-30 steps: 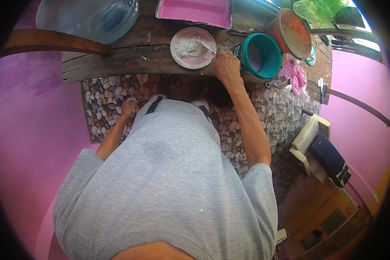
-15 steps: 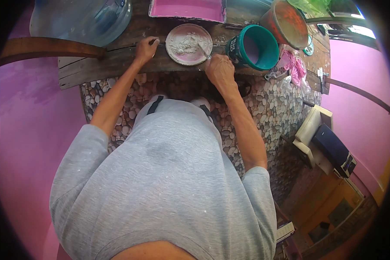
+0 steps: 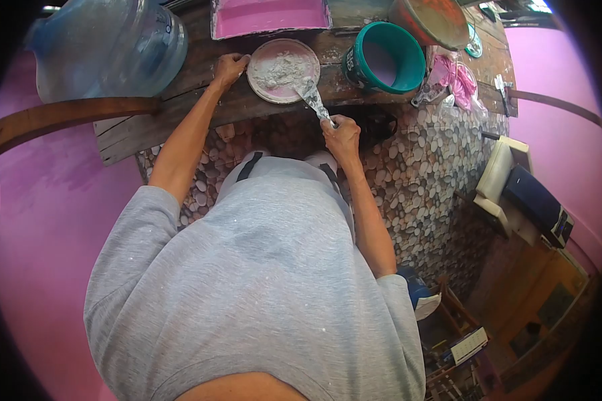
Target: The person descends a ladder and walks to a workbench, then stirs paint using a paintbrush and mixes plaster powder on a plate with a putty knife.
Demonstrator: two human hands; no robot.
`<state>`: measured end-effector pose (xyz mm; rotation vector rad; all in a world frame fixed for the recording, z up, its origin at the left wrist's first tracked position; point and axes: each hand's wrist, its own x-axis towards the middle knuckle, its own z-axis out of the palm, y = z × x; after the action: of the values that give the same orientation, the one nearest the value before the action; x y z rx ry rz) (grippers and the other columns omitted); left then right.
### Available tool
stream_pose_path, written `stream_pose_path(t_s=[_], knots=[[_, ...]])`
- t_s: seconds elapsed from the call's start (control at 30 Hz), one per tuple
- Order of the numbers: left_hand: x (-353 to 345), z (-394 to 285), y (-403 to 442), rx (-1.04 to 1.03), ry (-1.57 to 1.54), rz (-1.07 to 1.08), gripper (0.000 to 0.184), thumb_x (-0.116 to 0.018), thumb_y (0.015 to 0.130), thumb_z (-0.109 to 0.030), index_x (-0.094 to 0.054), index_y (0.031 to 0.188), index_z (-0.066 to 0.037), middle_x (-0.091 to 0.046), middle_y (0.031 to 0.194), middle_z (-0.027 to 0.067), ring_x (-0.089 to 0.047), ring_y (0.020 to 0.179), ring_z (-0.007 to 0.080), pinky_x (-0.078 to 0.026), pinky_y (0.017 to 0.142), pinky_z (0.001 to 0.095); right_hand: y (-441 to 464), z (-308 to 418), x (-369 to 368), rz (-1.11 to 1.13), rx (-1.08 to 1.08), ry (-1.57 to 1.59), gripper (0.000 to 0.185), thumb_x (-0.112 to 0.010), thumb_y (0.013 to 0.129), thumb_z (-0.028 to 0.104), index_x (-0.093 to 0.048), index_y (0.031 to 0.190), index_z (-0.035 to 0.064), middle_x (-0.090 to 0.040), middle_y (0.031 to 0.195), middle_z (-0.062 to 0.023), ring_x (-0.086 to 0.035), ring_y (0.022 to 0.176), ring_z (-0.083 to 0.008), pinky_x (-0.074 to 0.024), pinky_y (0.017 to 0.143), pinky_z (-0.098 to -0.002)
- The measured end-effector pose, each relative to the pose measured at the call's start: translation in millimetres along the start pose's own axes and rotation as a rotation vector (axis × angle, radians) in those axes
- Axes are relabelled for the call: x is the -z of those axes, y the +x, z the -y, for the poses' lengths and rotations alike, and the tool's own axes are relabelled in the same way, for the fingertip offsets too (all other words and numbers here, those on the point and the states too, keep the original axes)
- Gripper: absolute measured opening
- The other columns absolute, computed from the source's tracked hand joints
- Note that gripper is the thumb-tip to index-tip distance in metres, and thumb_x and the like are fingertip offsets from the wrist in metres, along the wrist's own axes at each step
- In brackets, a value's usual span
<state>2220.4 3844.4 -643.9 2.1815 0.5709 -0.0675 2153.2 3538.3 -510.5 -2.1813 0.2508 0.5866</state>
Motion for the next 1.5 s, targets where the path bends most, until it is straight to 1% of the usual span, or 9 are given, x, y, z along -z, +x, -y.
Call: stream_pose_path(t_s=[0.3, 0.4, 0.47, 0.63, 0.93, 1.03, 1.1, 1.2, 1.5], knots=[[-15, 26, 7, 0.074, -0.144, 0.135, 0.043, -0.055, 0.079, -0.043, -0.067, 0.085, -0.003, -0.064, 0.078, 0.0171, -0.062, 0.072, 0.0269, -0.045, 0.067, 0.0400, 11, -37, 5, -0.179, 0.319, -0.230, 0.033, -0.057, 0.078, 0.029, -0.066, 0.087, -0.0011, -0.063, 0.077, -0.0218, -0.063, 0.076, -0.0362, -0.0478, 0.070, -0.0386], [-7, 16, -8, 0.102, -0.120, 0.163, 0.039, -0.054, 0.084, -0.038, -0.065, 0.087, -0.001, -0.063, 0.079, 0.0161, -0.061, 0.075, 0.0229, -0.049, 0.068, 0.0397, 14, -46, 7, -0.129, 0.273, -0.179, 0.032, -0.057, 0.078, 0.028, -0.066, 0.089, -0.0006, -0.063, 0.078, -0.0217, -0.064, 0.075, -0.0341, -0.0482, 0.069, -0.0368], [0, 3, -22, 0.301, -0.562, 0.288, 0.033, -0.056, 0.087, -0.033, -0.061, 0.095, -0.002, -0.059, 0.082, 0.0046, -0.057, 0.072, 0.0144, -0.052, 0.065, 0.0327, 12, -46, 10, -0.102, 0.257, -0.167, 0.032, -0.058, 0.078, 0.028, -0.066, 0.089, -0.0007, -0.063, 0.078, -0.0216, -0.064, 0.076, -0.0330, -0.0484, 0.069, -0.0358], [0, 9, -36, 0.359, -0.578, 0.365, 0.032, -0.051, 0.090, -0.030, -0.055, 0.106, -0.003, -0.059, 0.092, 0.0060, -0.061, 0.079, 0.0173, -0.056, 0.068, 0.0367, 14, -56, 1, -0.048, 0.254, -0.122, 0.031, -0.060, 0.077, 0.027, -0.066, 0.087, -0.0017, -0.064, 0.080, -0.0210, -0.064, 0.074, -0.0317, -0.0485, 0.068, -0.0346], [-2, 29, -55, 0.375, -0.849, 0.425, 0.030, -0.045, 0.093, -0.021, -0.045, 0.116, -0.002, -0.053, 0.112, 0.0111, -0.059, 0.097, 0.0275, -0.053, 0.079, 0.0472, 16, -43, -13, 0.100, 0.102, 0.112, 0.028, -0.062, 0.080, 0.026, -0.068, 0.087, -0.0011, -0.057, 0.061, -0.0033, -0.053, 0.058, -0.0057, -0.0425, 0.054, -0.0228], [-5, 35, -67, 0.423, -0.991, 0.373, 0.028, -0.043, 0.094, -0.018, -0.043, 0.116, -0.001, -0.052, 0.114, 0.0131, -0.058, 0.100, 0.0303, -0.051, 0.082, 0.0507, 20, -37, -15, 0.088, 0.105, 0.137, 0.027, -0.061, 0.080, 0.024, -0.067, 0.087, -0.0012, -0.061, 0.063, -0.0090, -0.058, 0.058, -0.0116, -0.0443, 0.056, -0.0260], [-6, 36, -75, 0.449, -1.054, 0.343, 0.027, -0.043, 0.094, -0.016, -0.043, 0.115, 0.000, -0.053, 0.113, 0.0141, -0.058, 0.101, 0.0312, -0.051, 0.083, 0.0515, 22, -35, -13, -0.038, 0.365, -0.010, 0.027, -0.060, 0.079, 0.024, -0.067, 0.087, -0.0009, -0.062, 0.068, -0.0174, -0.062, 0.060, -0.0223, -0.0465, 0.058, -0.0305], [-14, 42, -83, 0.420, -1.118, 0.300, 0.025, -0.045, 0.094, -0.016, -0.043, 0.113, 0.001, -0.055, 0.110, 0.0161, -0.058, 0.100, 0.0319, -0.051, 0.083, 0.0514, 13, -14, -4, -0.099, 0.356, -0.154, 0.028, -0.059, 0.077, 0.025, -0.066, 0.087, -0.0002, -0.061, 0.071, -0.0230, -0.063, 0.066, -0.0320, -0.0477, 0.061, -0.0348], [-20, 34, -100, 0.395, -1.162, 0.240, 0.024, -0.047, 0.094, -0.023, -0.047, 0.107, -0.003, -0.059, 0.102, 0.0113, -0.062, 0.088, 0.0242, -0.054, 0.075, 0.0456, 1, -20, 0, -0.096, 0.309, -0.207, 0.029, -0.057, 0.077, 0.024, -0.066, 0.086, -0.0015, -0.060, 0.065, -0.0208, -0.062, 0.061, -0.0316, -0.0471, 0.060, -0.0357]])
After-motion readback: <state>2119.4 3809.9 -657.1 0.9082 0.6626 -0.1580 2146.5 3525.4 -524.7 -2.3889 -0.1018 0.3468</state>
